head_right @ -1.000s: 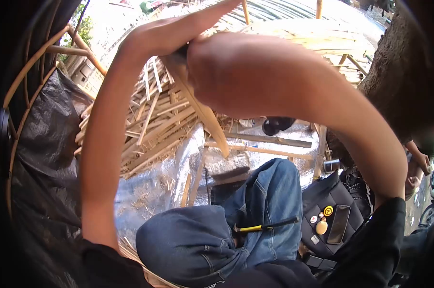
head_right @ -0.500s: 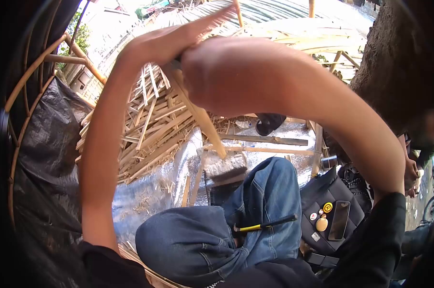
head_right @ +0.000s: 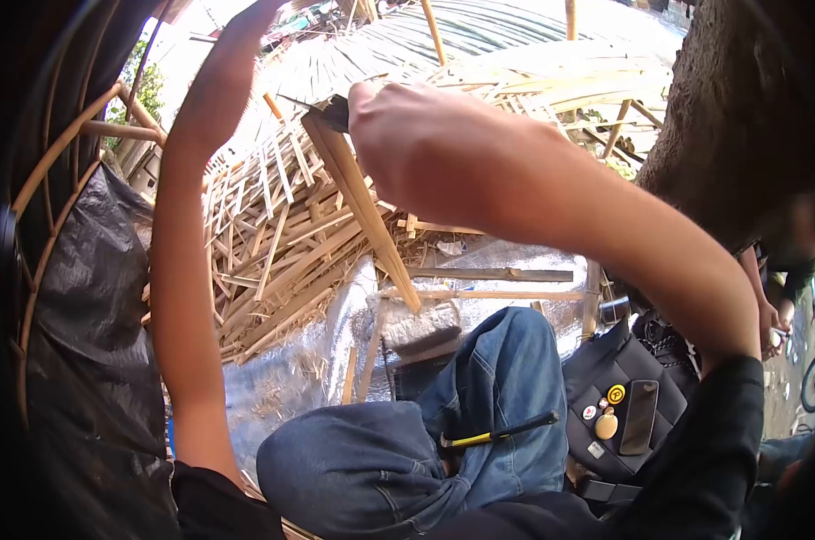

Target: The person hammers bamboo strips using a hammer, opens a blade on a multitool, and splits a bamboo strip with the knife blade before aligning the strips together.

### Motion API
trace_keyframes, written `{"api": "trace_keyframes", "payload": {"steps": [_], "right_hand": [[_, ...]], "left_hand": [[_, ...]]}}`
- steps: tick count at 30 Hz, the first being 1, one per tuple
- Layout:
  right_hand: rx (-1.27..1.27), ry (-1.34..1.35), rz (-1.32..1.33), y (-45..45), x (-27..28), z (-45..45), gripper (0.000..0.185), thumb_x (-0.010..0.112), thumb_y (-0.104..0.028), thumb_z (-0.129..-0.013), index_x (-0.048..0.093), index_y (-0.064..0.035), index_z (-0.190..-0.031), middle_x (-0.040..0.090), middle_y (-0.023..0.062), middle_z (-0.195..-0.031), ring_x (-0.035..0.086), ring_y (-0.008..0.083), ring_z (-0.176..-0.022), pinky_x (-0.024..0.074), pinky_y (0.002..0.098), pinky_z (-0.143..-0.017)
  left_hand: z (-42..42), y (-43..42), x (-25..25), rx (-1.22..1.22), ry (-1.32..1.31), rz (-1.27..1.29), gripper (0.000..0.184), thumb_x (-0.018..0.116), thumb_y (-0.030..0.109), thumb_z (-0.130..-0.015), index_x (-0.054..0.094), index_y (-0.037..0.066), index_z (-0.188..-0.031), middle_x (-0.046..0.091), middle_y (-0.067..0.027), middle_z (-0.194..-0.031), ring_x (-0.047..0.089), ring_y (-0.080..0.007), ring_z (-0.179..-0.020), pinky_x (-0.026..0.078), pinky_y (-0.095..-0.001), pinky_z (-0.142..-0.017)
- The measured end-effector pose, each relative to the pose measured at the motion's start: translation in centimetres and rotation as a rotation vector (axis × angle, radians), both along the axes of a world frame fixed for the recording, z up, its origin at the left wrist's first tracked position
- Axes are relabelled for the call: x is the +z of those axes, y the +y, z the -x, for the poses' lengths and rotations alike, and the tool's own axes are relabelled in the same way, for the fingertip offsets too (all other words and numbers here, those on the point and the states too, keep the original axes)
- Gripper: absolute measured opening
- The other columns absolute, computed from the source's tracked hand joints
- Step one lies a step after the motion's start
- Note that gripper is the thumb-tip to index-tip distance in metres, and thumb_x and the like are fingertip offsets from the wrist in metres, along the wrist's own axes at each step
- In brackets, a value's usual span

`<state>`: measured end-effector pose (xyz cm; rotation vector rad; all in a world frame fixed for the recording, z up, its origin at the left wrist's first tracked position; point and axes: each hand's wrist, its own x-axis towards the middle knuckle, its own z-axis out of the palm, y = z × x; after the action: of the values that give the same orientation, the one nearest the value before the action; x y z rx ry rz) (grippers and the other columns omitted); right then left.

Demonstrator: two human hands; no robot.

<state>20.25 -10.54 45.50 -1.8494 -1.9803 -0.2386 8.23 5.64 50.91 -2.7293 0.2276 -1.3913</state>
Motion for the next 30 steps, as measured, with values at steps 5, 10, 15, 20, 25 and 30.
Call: {"api": "trace_keyframes", "payload": {"steps": [5, 10, 15, 20, 25, 30], "right_hand": [[0.038, -0.035, -0.062, 0.0, -1.0, -0.5, 0.029, 0.055, -0.005, -0.099, 0.048, 0.0191, -0.113, 0.058, 0.017, -0.062, 0.061, 0.0252, -0.055, 0.0481, 0.0399, -0.054], [0.056, -0.059, -0.096, 0.3, -0.8, -1.5, 0.034, 0.056, -0.02, -0.103, 0.051, 0.011, -0.114, 0.065, 0.0227, -0.08, 0.066, 0.0363, -0.077, 0.0506, 0.0468, -0.075], [0.101, -0.074, 0.112, -0.2, 2.0, -1.8, 0.028, 0.057, -0.013, -0.09, 0.057, 0.0137, -0.098, 0.066, 0.0245, -0.08, 0.068, 0.0361, -0.076, 0.0507, 0.0466, -0.071], [0.193, -0.111, 0.036, 0.7, 1.0, -1.4, 0.024, 0.058, -0.017, -0.101, 0.052, 0.0054, -0.109, 0.064, 0.0221, -0.079, 0.066, 0.04, -0.081, 0.0489, 0.0505, -0.075], [0.032, -0.208, -0.1, 0.4, 0.1, -0.3, 0.021, 0.057, -0.006, -0.097, 0.053, 0.0116, -0.108, 0.066, 0.0207, -0.072, 0.068, 0.0346, -0.066, 0.0523, 0.044, -0.061], [0.12, 0.271, 0.355, 0.2, 2.5, -1.4, 0.036, 0.055, -0.026, -0.103, 0.056, 0.0087, -0.112, 0.067, 0.0199, -0.077, 0.065, 0.0289, -0.057, 0.0522, 0.0409, -0.055]], "left_hand": [[4.4, 3.5, -0.2, 0.092, 0.254, 0.157, 0.033, 0.05, 0.024, -0.107, 0.067, 0.003, -0.125, 0.07, -0.0133, -0.122, 0.063, -0.025, -0.122, 0.042, -0.0343, -0.109], [5.3, 4.8, -1.3, 0.053, 0.266, 0.184, 0.021, 0.064, 0.014, -0.099, 0.074, 0.001, -0.113, 0.073, -0.011, -0.114, 0.064, -0.0239, -0.118, 0.044, -0.0355, -0.106], [6.1, 6.9, -0.7, 0.071, 0.309, 0.147, 0.01, 0.08, 0.011, -0.085, 0.079, 0.003, -0.092, 0.074, -0.0053, -0.092, 0.062, -0.0201, -0.109, 0.047, -0.0355, -0.101], [6.3, 7.4, -2.4, 0.052, 0.164, 0.184, 0.011, 0.079, 0.01, -0.085, 0.078, 0.003, -0.094, 0.074, -0.0048, -0.089, 0.063, -0.021, -0.098, 0.051, -0.0351, -0.094], [6.0, 6.3, -3.4, 0.096, -0.032, -0.165, 0.012, 0.077, 0.005, -0.083, 0.078, 0.004, -0.095, 0.074, -0.004, -0.092, 0.063, -0.0205, -0.092, 0.055, -0.0411, -0.098], [6.3, 6.3, -2.5, 0.107, 0.141, 0.078, 0.014, 0.074, 0.003, -0.088, 0.076, -0.002, -0.102, 0.074, -0.0076, -0.095, 0.063, -0.0182, -0.094, 0.054, -0.0342, -0.093]]}}
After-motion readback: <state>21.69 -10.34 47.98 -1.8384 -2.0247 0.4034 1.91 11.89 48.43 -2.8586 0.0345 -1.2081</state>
